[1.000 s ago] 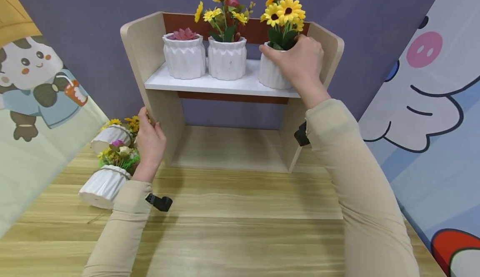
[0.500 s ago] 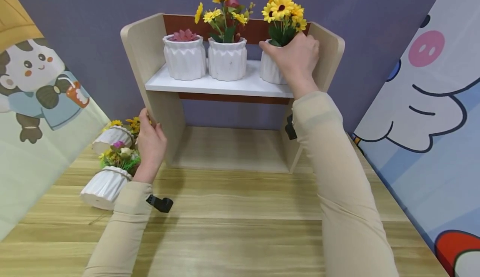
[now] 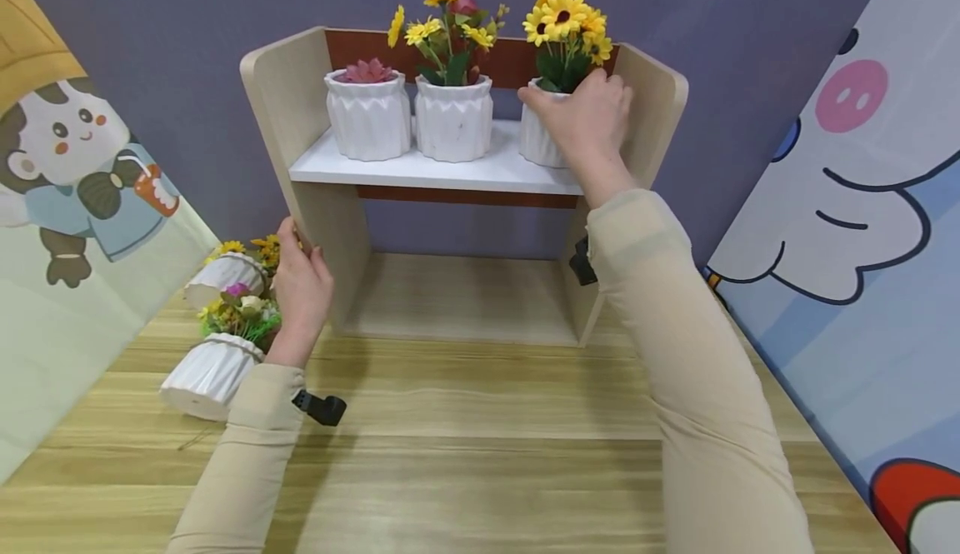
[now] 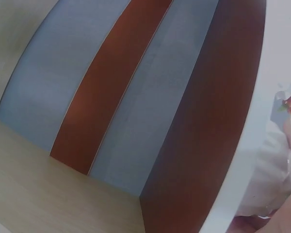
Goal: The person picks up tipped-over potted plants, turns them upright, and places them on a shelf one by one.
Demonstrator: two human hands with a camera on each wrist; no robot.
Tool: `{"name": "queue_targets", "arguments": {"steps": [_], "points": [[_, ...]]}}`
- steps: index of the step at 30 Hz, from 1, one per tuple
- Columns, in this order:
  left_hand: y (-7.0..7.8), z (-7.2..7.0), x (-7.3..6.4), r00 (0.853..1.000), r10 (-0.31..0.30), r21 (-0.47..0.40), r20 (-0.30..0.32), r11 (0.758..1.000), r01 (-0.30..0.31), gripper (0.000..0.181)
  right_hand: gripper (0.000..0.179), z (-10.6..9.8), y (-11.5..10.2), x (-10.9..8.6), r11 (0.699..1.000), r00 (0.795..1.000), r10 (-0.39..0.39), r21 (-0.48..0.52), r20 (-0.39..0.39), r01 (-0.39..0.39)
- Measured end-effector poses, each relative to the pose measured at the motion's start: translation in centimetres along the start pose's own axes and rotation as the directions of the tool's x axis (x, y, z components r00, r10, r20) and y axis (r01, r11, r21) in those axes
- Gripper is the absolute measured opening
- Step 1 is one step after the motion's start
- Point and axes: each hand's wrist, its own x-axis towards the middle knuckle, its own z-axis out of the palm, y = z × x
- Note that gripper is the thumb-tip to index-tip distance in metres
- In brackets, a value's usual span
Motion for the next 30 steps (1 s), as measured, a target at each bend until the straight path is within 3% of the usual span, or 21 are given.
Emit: {"name": "queue_targets", "arguments": {"steps": [10,16,19,22,26,30], "points": [[0.0,-0.2,0.0,1.000,0.014,0.001,-0.009,1.000,-0.014,0.045,0.105,-0.3,0.1,-0.2,1.000,1.000,-0.012,-0.013,0.012,0.012],[0.0,-0.2,0.0,1.000,0.022,0.000,-0.002,1.000,-0.022,0.045,0.101,-0.3,0.5,-1.2,0.999,0.998,-0.019,0.051,0.052,0.016],[0.1,-0.2,-0.1,1.000,0.022,0.000,0.001,1.000,-0.022,0.046,0.093,-0.1,1.0,-2.2,0.994,0.997,-0.057,0.098,0.054,0.052],[0.1,-0.2,-0.1,1.000,0.024,-0.005,0.004,1.000,-0.024,0.046,0.085,0.2,1.8,-3.3,0.984,0.993,-0.119,0.134,0.009,0.117],[0.2,-0.2,-0.1,1.000,0.020,-0.016,0.010,1.000,-0.020,0.046,0.077,0.6,3.0,-4.6,0.959,0.970,-0.222,0.159,-0.103,0.236],[0.3,-0.4,-0.3,1.000,0.002,-0.031,0.021,1.000,-0.001,0.044,0.062,1.1,4.3,-5.7,0.915,0.916,-0.321,0.171,-0.239,0.365]]}}
